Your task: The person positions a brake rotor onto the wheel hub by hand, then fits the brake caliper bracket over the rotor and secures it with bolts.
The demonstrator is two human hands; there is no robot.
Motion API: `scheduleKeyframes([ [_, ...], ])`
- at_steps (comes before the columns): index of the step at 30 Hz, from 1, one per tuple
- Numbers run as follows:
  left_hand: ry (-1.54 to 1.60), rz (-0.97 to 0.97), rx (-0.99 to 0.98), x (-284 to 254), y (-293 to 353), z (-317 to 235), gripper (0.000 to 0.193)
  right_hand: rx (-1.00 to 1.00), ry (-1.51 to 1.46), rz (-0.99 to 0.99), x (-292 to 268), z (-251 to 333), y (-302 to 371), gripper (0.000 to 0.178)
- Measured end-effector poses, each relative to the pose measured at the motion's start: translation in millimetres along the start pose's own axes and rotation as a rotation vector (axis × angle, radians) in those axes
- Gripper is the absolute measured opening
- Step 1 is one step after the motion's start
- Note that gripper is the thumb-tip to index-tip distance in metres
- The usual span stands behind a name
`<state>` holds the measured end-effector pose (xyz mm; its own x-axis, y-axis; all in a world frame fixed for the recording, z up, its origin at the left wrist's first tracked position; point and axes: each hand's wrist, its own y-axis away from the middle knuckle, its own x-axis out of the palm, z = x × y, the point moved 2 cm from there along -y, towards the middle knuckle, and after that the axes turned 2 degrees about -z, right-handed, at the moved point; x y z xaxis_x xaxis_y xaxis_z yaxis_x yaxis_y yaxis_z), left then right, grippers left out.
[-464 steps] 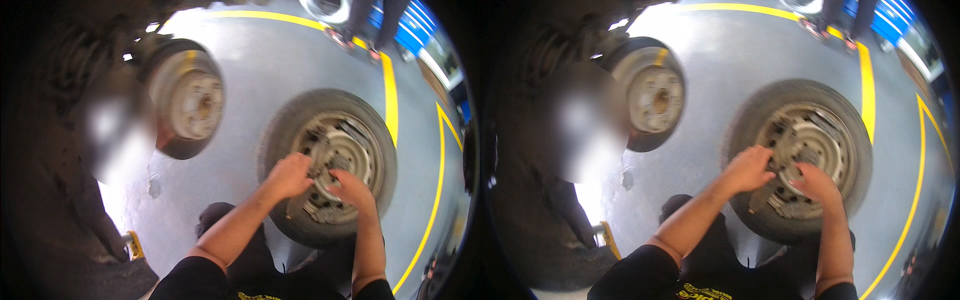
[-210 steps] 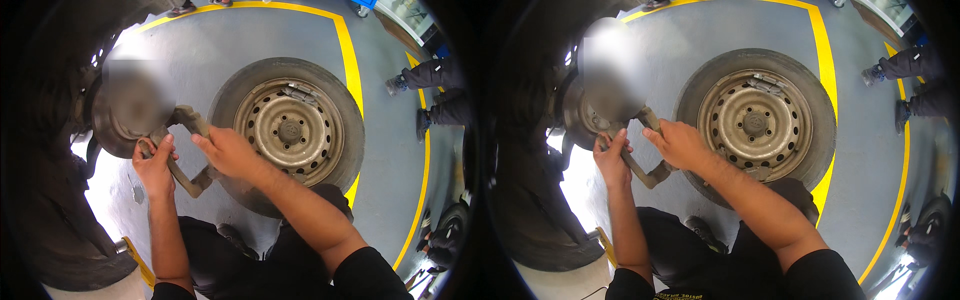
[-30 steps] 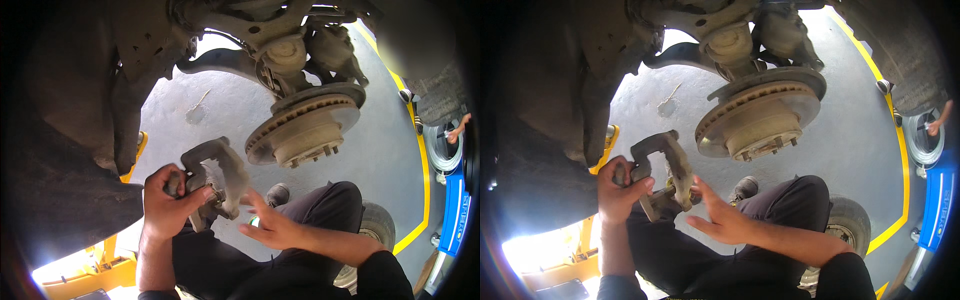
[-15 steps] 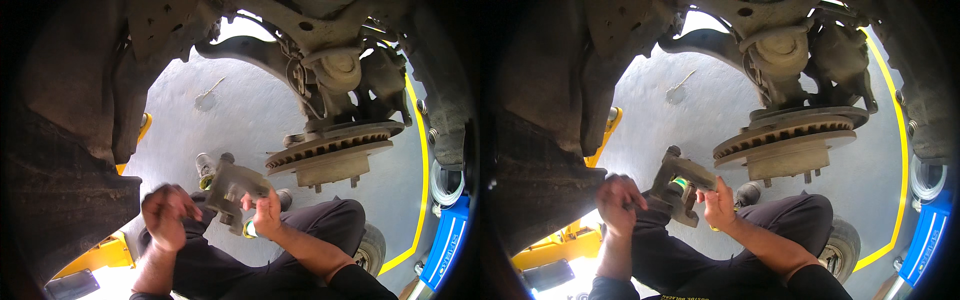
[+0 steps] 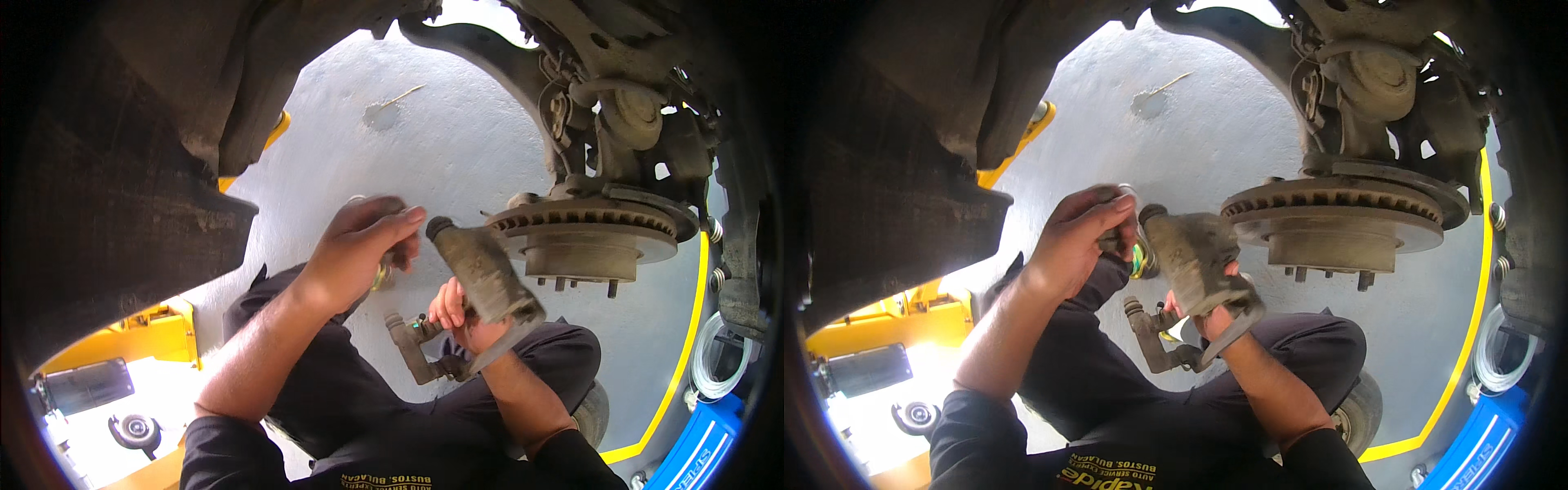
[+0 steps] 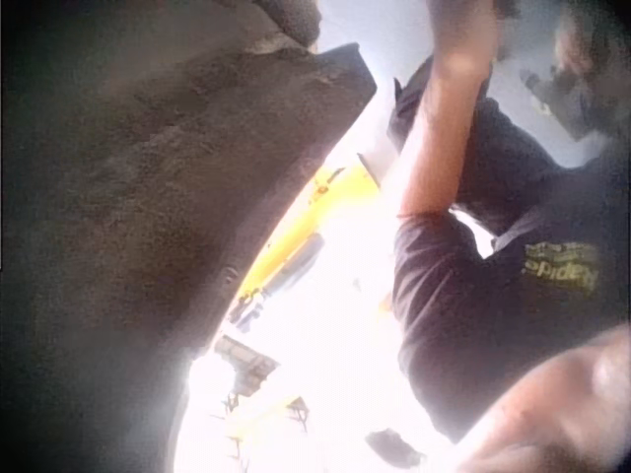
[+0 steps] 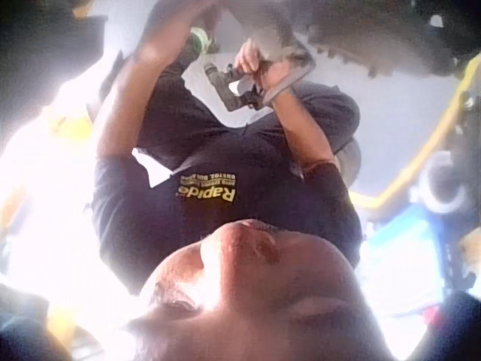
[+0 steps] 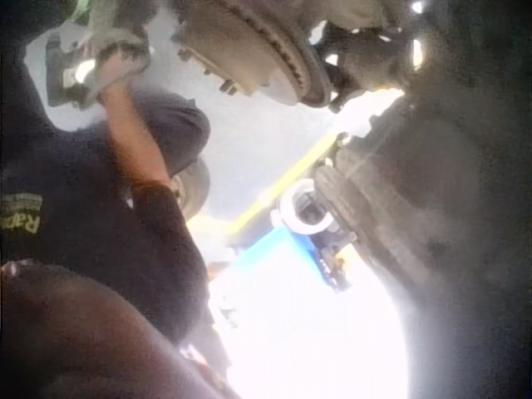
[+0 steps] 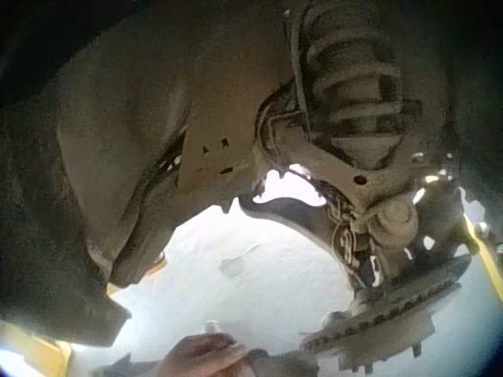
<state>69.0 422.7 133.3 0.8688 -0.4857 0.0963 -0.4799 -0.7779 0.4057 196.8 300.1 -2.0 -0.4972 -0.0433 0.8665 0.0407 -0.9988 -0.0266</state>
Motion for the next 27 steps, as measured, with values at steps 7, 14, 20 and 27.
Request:
scheduleKeyframes([
  [7,-0.038,0.001,0.022,4,-3,5,0.029,-0.023,0.013,-0.008,17,15,5,0.043],
  [14,-0.069,-0.012,0.087,7,-2,4,0.034,0.016,0.049,-0.298,-15,-9,23,0.043],
  [20,-0.11,-0.048,-0.055,-8,-9,16,0.043,0.058,-0.002,-0.201,-15,-6,24,0.058],
  [27,0.257,0.08,-0.177,14,22,14,0.051,-0.189,0.552,-0.114,20,23,13,0.058],
])
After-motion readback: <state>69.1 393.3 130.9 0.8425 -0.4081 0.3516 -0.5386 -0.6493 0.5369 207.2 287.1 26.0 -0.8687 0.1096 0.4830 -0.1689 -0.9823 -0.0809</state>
